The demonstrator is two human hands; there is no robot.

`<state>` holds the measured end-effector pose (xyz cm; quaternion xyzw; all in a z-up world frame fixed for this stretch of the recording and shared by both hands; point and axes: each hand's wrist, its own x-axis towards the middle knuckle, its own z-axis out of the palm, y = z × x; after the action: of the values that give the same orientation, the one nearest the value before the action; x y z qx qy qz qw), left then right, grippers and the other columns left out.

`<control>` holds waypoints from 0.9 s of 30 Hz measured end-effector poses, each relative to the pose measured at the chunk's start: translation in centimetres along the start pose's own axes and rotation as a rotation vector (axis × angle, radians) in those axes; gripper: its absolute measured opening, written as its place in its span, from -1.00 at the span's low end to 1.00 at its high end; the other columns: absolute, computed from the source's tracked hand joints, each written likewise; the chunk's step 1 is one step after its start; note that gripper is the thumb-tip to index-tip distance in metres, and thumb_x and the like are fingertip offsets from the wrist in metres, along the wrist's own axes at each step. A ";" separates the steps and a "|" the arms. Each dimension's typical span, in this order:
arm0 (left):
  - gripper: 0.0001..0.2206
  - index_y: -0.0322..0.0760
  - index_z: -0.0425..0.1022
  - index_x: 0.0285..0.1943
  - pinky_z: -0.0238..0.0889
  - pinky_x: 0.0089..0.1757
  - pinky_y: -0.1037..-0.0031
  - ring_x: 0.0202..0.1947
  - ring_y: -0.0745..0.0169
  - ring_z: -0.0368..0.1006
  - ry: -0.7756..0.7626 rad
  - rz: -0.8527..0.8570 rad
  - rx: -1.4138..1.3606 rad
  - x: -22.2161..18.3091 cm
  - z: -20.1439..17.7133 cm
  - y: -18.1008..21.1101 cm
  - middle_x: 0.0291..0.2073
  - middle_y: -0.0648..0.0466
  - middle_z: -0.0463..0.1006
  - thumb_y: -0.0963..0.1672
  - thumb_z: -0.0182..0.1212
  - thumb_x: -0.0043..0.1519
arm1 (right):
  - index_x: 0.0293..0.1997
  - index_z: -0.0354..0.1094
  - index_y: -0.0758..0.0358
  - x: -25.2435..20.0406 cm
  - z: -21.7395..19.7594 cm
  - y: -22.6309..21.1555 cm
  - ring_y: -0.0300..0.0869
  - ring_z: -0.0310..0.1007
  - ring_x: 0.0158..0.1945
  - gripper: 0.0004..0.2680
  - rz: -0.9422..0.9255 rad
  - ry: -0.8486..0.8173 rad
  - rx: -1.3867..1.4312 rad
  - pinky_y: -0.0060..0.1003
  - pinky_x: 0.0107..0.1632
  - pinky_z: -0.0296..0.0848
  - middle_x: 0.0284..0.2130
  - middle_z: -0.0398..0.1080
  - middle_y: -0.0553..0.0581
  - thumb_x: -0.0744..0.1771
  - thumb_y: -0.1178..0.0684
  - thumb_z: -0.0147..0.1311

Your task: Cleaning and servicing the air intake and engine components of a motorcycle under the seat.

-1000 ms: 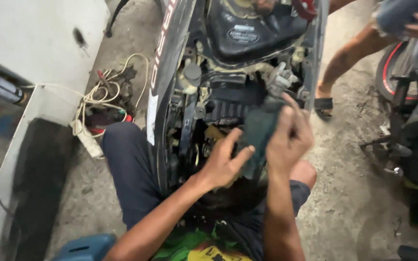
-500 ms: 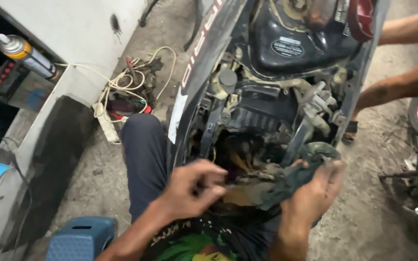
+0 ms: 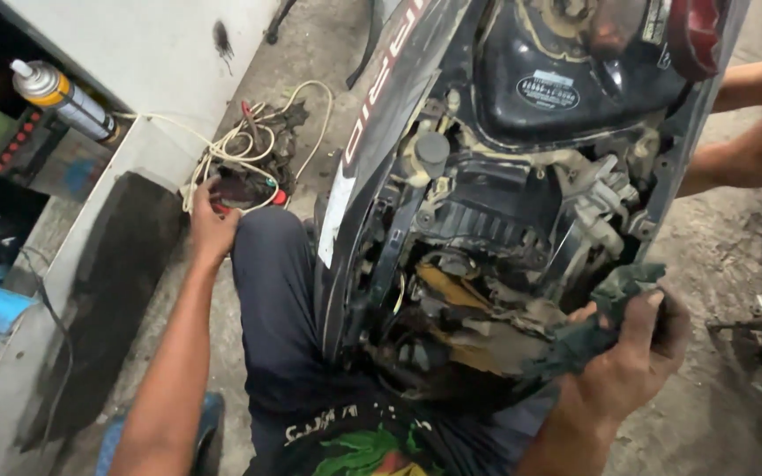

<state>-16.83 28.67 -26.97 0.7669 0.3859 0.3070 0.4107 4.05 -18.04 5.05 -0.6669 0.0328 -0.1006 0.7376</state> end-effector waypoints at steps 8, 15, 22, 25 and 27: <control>-0.05 -0.12 -0.02 0.64 -0.18 0.35 -0.10 0.50 -0.31 0.02 -0.496 0.360 0.287 4.9 12.5 -17.1 0.51 -0.22 0.10 0.23 0.19 0.07 | -0.14 0.28 0.12 0.0 1.0 -2.0 -0.19 0.26 -0.60 -0.87 0.011 0.024 -0.120 -0.28 -0.53 0.44 -0.46 0.28 0.03 0.48 -0.04 0.05; -0.13 -0.28 0.12 0.56 -0.10 0.35 0.23 0.45 -0.01 0.13 -0.874 0.261 -0.141 5.3 16.9 -19.5 0.45 -0.17 0.23 0.22 0.11 0.12 | -0.12 0.38 0.20 0.6 1.8 -2.8 -0.23 0.33 -0.64 -0.89 0.042 -0.062 -0.237 -0.36 -0.54 0.39 -0.63 0.30 0.11 0.45 0.02 0.03; -0.24 -0.33 0.26 0.45 0.09 0.25 0.21 0.33 0.03 0.27 -1.058 0.118 -0.357 3.5 19.5 -17.9 0.33 -0.14 0.39 0.03 0.29 0.04 | -0.18 0.35 0.21 0.8 2.8 -3.9 -0.27 0.36 -0.60 -0.89 0.011 -0.070 -0.306 -0.42 -0.48 0.42 -0.60 0.30 0.05 0.46 0.06 0.00; -0.28 -0.36 0.33 0.40 0.18 0.20 0.20 0.27 0.04 0.34 -1.124 0.050 -0.464 3.0 19.7 -17.1 0.27 -0.13 0.46 -0.06 0.38 0.00 | -0.13 0.40 0.22 1.3 2.7 -3.8 -0.21 0.39 -0.59 -0.91 0.025 -0.036 -0.352 -0.37 -0.48 0.43 -0.58 0.33 0.09 0.44 0.07 0.04; -0.31 -0.38 0.39 0.35 0.28 0.15 0.20 0.21 0.06 0.42 -1.158 -0.044 -0.565 2.8 18.9 -16.9 0.21 -0.12 0.54 -0.15 0.47 -0.04 | -0.13 0.39 0.21 1.5 2.5 -3.6 -0.16 0.43 -0.57 -0.88 0.013 -0.079 -0.336 -0.27 -0.48 0.51 -0.53 0.38 0.08 0.45 0.03 0.02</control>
<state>-6.27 29.79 -50.17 0.6626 0.0215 -0.0752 0.7449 5.64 -16.25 9.04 -0.7840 0.0245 -0.0628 0.6171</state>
